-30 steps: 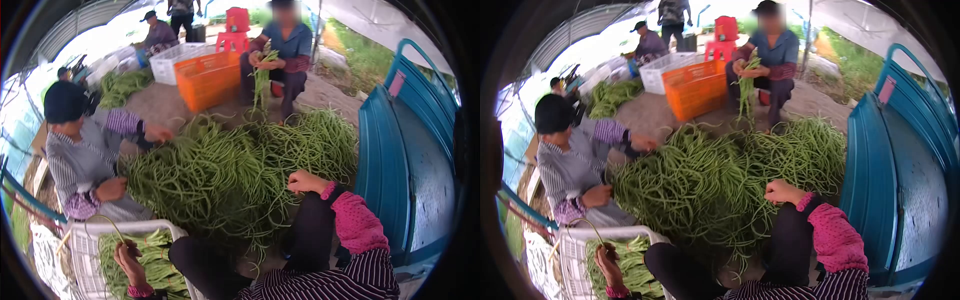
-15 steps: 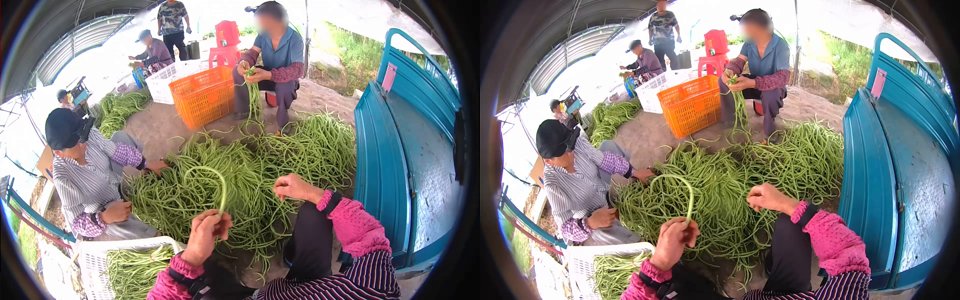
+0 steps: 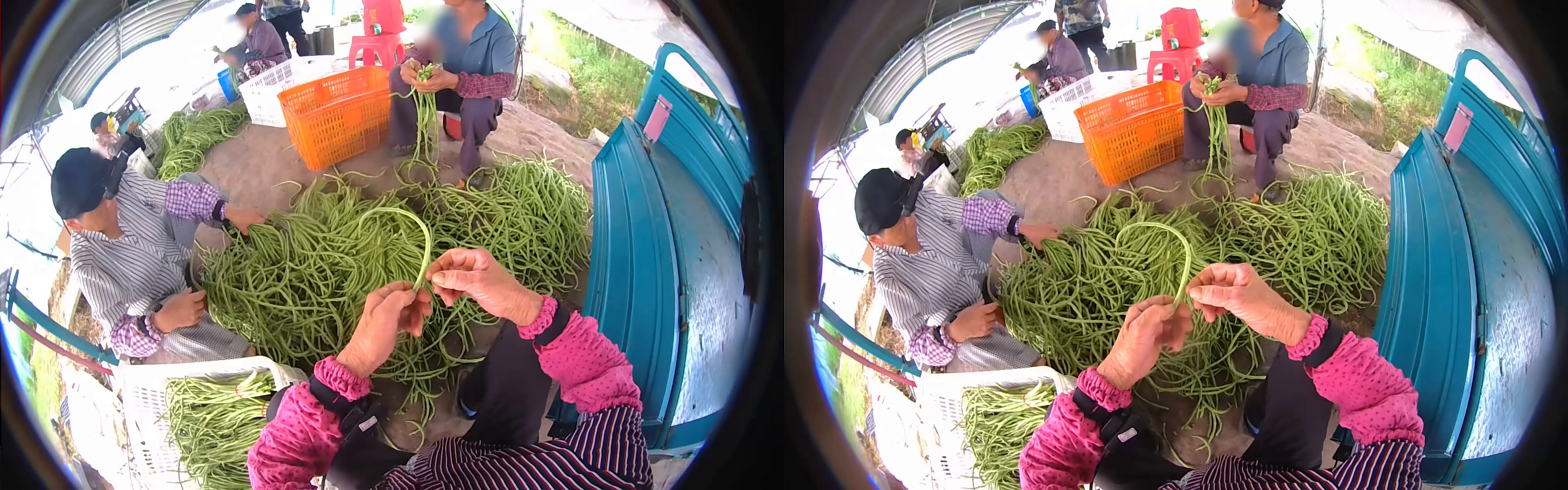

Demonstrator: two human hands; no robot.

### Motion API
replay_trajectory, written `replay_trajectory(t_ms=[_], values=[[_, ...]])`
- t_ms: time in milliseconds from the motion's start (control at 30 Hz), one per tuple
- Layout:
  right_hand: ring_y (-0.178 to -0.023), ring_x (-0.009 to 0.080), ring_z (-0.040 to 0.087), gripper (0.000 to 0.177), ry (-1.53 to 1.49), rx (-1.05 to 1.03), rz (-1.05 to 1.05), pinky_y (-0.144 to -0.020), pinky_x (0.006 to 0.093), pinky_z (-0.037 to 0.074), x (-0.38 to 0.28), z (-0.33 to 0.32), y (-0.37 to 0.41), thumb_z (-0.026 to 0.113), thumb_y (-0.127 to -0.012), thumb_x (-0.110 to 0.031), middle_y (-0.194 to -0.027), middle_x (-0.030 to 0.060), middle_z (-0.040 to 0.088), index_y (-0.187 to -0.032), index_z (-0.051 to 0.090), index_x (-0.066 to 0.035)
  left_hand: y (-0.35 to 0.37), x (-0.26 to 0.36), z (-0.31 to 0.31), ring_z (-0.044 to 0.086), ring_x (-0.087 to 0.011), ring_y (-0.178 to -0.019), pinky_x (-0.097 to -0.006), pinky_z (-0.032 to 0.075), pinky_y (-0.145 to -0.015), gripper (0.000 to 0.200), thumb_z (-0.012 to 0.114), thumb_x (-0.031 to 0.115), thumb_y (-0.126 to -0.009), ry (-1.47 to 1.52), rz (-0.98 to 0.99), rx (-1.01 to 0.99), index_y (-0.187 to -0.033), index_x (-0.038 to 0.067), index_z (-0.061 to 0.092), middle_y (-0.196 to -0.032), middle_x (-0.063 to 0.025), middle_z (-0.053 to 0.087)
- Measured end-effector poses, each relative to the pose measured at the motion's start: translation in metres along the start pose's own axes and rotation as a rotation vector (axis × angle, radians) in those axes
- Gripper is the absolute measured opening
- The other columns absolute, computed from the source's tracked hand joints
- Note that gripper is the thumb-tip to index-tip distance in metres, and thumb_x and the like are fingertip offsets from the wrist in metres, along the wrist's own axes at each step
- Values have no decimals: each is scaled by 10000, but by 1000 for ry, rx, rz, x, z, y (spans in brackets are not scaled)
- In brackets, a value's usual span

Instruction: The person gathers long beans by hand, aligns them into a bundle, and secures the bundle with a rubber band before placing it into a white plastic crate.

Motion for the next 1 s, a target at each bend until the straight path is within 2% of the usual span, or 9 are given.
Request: replay_trajectory(t_ms=[100,200,433,500,667,733,867,967,1000], values=[[-626,93,570,174,19,46,46,-583,225,454,6,-1,-7,653,-891,-167,-762,12,619,-972,608,-20,-5,-2,-6,562,-154,-650,-281,461,-595,268,455,208,-914,9,13,-23,-974,-14,594,-823,-86,623],[-641,88,559,186,-71,-16,54,-582,221,441,15,1,-21,662,-885,-159,-799,23,637,-986,638,-4,-8,-4,-11,567,-160,-663,-283,465,-602,270,461,217,-924,23,2,-41,-980,-12,591,-843,-86,621],[-672,67,541,122,-48,-94,67,-612,244,424,20,9,-46,701,-846,-154,-759,-25,627,-909,649,-63,-18,-5,-22,570,-182,-644,-302,464,-598,239,479,194,-912,113,-24,19,-957,-12,592,-810,-103,620],[-645,84,561,132,-55,-63,57,-590,221,442,24,7,-49,672,-868,-111,-764,30,646,-936,633,-6,-22,-12,-26,567,-179,-642,-299,466,-596,243,480,194,-912,106,-30,27,-966,-14,594,-820,-101,622],[-650,99,595,105,-177,50,6,-604,222,479,19,-8,-53,642,-882,-93,-849,65,661,-929,606,-5,-25,-10,-35,630,-178,-654,-276,467,-592,357,550,306,-911,-6,-22,49,-1075,-7,602,-949,-113,653],[-641,113,616,91,-200,87,-13,-606,228,498,9,-19,-50,597,-899,-74,-865,98,671,-959,583,-7,-26,-11,-47,623,-167,-658,-270,463,-582,331,526,273,-908,-56,-61,183,-1085,2,597,-941,-102,653],[-621,96,604,102,-108,-34,-35,-566,226,500,5,-18,-38,614,-890,-104,-852,87,682,-934,615,-12,-31,-22,-82,572,-135,-597,-230,431,-557,280,502,221,-916,117,-100,394,-1056,2,605,-901,-82,653],[-600,70,579,159,160,-372,20,-528,216,479,-5,20,-10,615,-900,-150,-799,52,678,-978,646,-15,-36,-40,-110,573,-150,-652,-247,441,-567,222,512,186,-902,-96,141,310,-1014,18,605,-857,-77,632],[-593,68,571,177,149,-491,26,-526,217,471,1,31,-4,622,-899,-164,-785,41,673,-995,650,-18,-37,-41,-109,563,-156,-695,-256,442,-577,178,538,162,-883,452,-49,454,-1007,45,592,-847,-65,621]])
Point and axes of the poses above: each hand's wrist, its own y-axis away from the middle knuckle, its own z-axis out of the palm, x = y × z, the point moved 4 cm from there along -y, towards the middle knuckle
